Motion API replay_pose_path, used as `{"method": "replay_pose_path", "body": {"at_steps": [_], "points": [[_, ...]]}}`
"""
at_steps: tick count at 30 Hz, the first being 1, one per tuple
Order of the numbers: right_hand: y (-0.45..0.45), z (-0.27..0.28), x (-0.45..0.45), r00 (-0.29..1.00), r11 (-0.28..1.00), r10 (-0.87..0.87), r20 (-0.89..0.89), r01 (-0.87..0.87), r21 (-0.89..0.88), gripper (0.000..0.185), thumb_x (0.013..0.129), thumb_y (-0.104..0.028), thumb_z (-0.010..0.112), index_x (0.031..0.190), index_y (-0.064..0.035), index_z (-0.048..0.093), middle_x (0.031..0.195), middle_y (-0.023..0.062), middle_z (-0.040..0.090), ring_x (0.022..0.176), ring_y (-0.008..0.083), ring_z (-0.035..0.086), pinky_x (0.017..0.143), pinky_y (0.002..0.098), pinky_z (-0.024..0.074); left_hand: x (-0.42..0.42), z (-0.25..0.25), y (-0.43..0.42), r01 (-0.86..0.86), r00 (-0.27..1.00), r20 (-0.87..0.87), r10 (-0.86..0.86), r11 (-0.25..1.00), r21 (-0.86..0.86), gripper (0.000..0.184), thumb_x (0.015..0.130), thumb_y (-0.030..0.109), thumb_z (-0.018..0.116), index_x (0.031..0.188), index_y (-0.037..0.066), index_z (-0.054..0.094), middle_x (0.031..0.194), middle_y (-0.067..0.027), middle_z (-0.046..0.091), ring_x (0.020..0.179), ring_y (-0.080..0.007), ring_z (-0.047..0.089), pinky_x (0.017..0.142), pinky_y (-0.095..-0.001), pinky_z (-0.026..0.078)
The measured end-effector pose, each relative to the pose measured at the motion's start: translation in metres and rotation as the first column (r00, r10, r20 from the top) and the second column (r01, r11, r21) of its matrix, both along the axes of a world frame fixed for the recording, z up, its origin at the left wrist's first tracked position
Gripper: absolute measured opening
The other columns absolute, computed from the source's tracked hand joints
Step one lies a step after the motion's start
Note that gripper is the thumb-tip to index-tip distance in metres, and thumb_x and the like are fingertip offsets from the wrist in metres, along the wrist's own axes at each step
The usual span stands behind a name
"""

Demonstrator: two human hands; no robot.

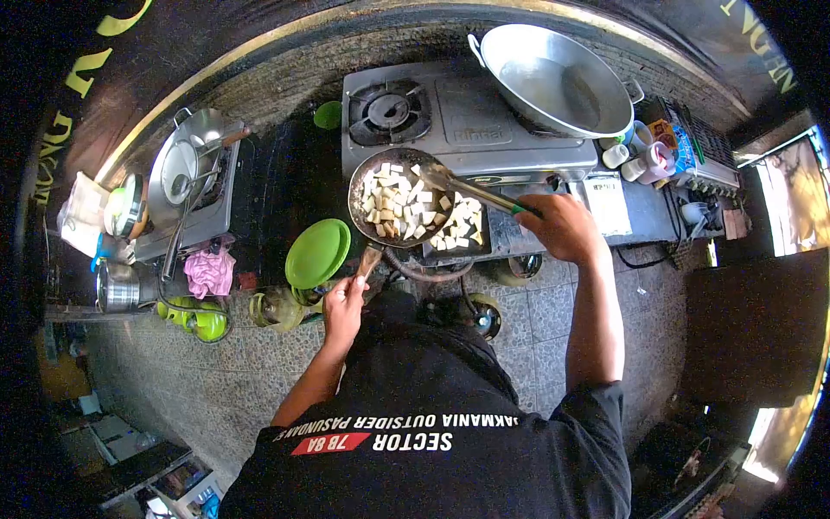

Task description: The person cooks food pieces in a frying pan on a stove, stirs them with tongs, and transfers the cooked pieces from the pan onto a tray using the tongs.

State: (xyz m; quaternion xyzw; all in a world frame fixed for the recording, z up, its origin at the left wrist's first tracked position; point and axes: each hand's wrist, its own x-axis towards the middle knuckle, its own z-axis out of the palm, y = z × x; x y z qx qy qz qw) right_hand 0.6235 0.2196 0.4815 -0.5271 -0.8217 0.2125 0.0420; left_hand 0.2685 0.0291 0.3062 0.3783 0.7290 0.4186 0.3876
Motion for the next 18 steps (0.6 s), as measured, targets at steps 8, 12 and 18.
{"method": "replay_pose_path", "body": {"at_steps": [8,12,18], "points": [[-0.02,-0.056,0.051,0.933,0.915,-0.357,-0.051,0.338,-0.219,0.037,0.098,-0.033,0.066,0.123,-0.0078,0.074,0.08,0.0158,0.072,0.075,0.028,0.069,0.074,0.0432,0.0535,-0.001,0.0,0.002,-0.093,0.989,-0.11,0.099,0.993,0.067,0.036,0.104,0.035,0.063,0.091,0.002,0.072,0.059,0.002,0.05,0.053,-0.0089,0.046,0.051,-0.0309,0.036],[-0.025,-0.111,0.063,0.929,0.89,-0.367,-0.036,0.34,-0.302,0.036,0.095,-0.031,0.066,0.119,-0.0058,0.076,0.095,0.0223,0.075,0.088,0.0338,0.075,0.083,0.0439,0.0555,-0.008,-0.013,0.002,-0.15,0.989,0.016,0.149,0.985,0.084,0.035,0.105,0.034,0.063,0.091,0.004,0.071,0.06,0.0046,0.046,0.053,-0.0068,0.043,0.05,-0.0296,0.034],[-0.014,-0.156,0.054,0.954,0.918,-0.293,0.07,0.301,-0.259,0.034,0.096,-0.033,0.065,0.114,-0.0068,0.077,0.097,0.0219,0.075,0.094,0.0402,0.073,0.088,0.0481,0.0545,-0.008,-0.008,0.003,-0.189,0.975,0.134,0.176,0.978,0.09,0.037,0.105,0.036,0.063,0.091,0.003,0.069,0.06,0.0062,0.043,0.053,-0.0045,0.039,0.049,-0.0268,0.031]]}}
